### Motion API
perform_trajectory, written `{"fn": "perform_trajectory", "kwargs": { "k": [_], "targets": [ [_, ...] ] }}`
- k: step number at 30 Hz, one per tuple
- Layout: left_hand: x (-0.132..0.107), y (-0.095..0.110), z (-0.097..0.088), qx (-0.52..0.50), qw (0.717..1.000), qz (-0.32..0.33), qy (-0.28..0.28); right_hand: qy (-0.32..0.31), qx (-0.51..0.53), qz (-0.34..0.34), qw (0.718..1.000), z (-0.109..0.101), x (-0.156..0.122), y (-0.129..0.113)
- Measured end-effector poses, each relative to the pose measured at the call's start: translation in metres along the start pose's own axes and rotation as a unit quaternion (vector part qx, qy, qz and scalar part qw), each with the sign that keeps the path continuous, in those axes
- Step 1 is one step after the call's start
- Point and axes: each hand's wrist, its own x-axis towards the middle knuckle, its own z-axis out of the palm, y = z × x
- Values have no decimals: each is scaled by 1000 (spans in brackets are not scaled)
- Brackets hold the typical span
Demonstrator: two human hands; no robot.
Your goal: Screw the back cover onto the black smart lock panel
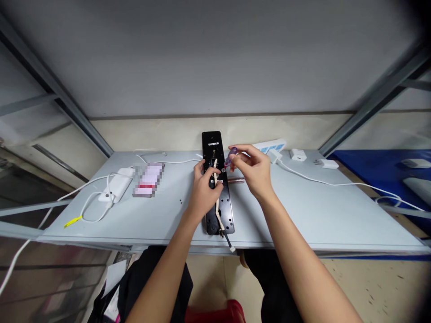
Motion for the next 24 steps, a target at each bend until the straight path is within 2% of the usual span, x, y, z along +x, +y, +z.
{"fn": "perform_trajectory", "kwargs": {
  "k": [24],
  "targets": [
    [-2,3,2,18,1000,10,9,-6,-20,-22,1000,1,0,-2]
  ]
}}
